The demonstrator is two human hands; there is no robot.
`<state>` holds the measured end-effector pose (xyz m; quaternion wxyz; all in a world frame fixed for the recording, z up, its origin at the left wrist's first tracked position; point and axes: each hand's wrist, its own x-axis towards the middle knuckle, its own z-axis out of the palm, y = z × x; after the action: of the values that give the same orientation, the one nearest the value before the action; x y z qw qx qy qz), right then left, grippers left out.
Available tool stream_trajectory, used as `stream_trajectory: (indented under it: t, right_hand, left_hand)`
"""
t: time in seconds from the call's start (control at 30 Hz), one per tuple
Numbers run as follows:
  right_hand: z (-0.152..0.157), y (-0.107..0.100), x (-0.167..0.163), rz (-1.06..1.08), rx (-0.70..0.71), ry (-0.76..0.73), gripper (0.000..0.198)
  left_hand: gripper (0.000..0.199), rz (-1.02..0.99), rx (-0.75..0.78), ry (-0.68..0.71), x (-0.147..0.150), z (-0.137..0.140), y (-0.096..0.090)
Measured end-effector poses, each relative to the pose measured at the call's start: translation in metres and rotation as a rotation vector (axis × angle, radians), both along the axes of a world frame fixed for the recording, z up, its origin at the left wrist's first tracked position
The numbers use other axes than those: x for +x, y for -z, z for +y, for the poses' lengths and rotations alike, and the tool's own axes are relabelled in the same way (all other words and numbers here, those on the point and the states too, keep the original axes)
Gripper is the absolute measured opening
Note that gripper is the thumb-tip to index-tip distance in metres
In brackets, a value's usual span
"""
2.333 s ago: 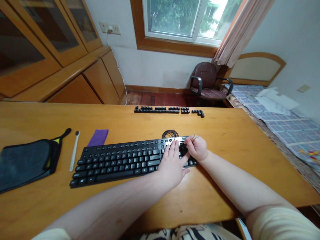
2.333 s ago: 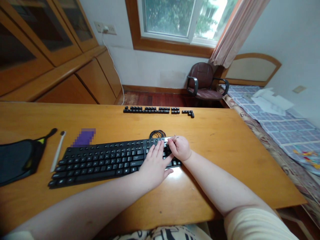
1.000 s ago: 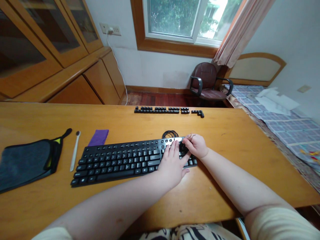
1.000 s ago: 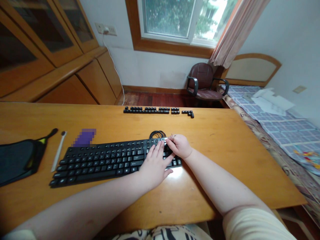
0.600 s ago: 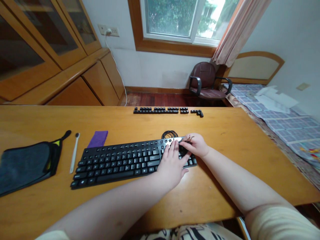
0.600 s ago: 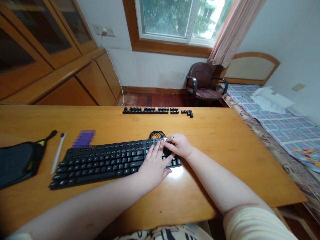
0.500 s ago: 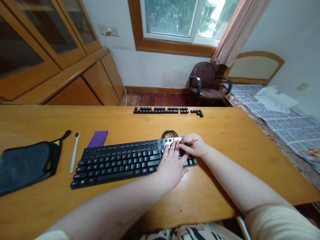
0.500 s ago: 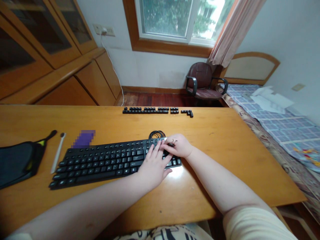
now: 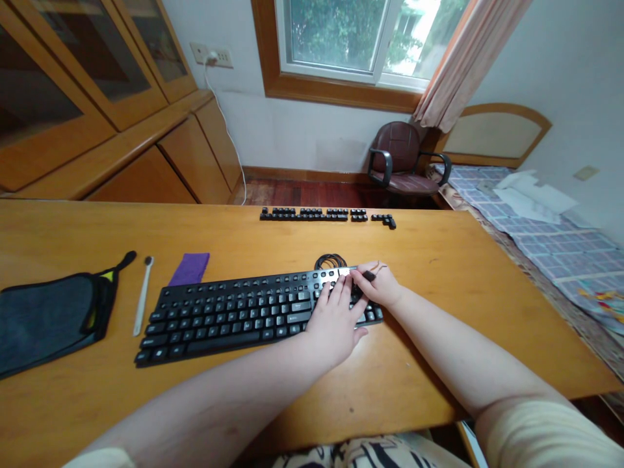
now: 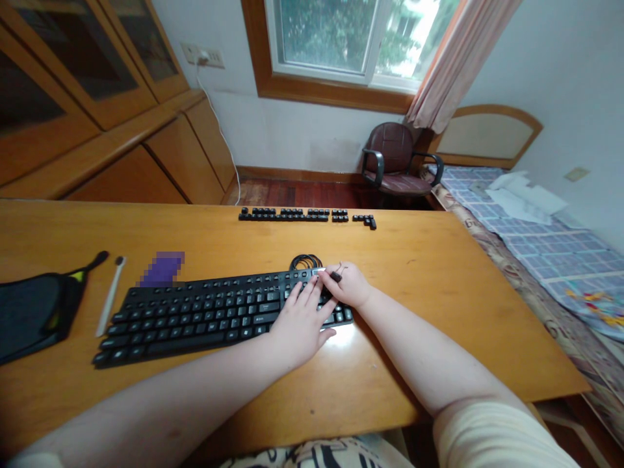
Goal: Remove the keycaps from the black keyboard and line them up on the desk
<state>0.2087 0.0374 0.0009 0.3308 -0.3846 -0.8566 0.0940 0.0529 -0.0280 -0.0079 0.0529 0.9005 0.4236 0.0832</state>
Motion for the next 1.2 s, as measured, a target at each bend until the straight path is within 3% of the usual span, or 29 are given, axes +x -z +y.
stream_trajectory:
  t: [0.27,0.4,0.6,0.8,0.97,1.2]
  right_hand:
    - [0.001,0.004,0.002,0.011,-0.092,0.025,0.04]
    - [0.004,0.005,0.003,0.166,-0.22,0.124,0.042]
    - [0.005,0.004,0.004,0.224,-0.264,0.163,0.042]
    - [0.005,0.007,0.007,0.442,-0.372,0.299,0.043]
    - [0.006,0.008,0.01,0.571,-0.367,0.325,0.043]
    - [0.007,0.009,0.011,0.65,-0.32,0.337,0.045]
  left_hand:
    - [0.07,-0.004,0.021,0.004,-0.001,-0.001,-0.001]
    - [0.07,0.009,0.019,-0.001,0.0,0.0,-0.003]
    - [0.072,0.012,0.007,-0.004,0.001,0.001,-0.004]
    - [0.07,-0.004,0.03,0.01,-0.002,-0.001,-0.006]
    - [0.059,-0.07,0.062,0.051,-0.004,-0.003,-0.014]
    - [0.022,-0.27,0.023,-0.03,-0.01,0.014,-0.015]
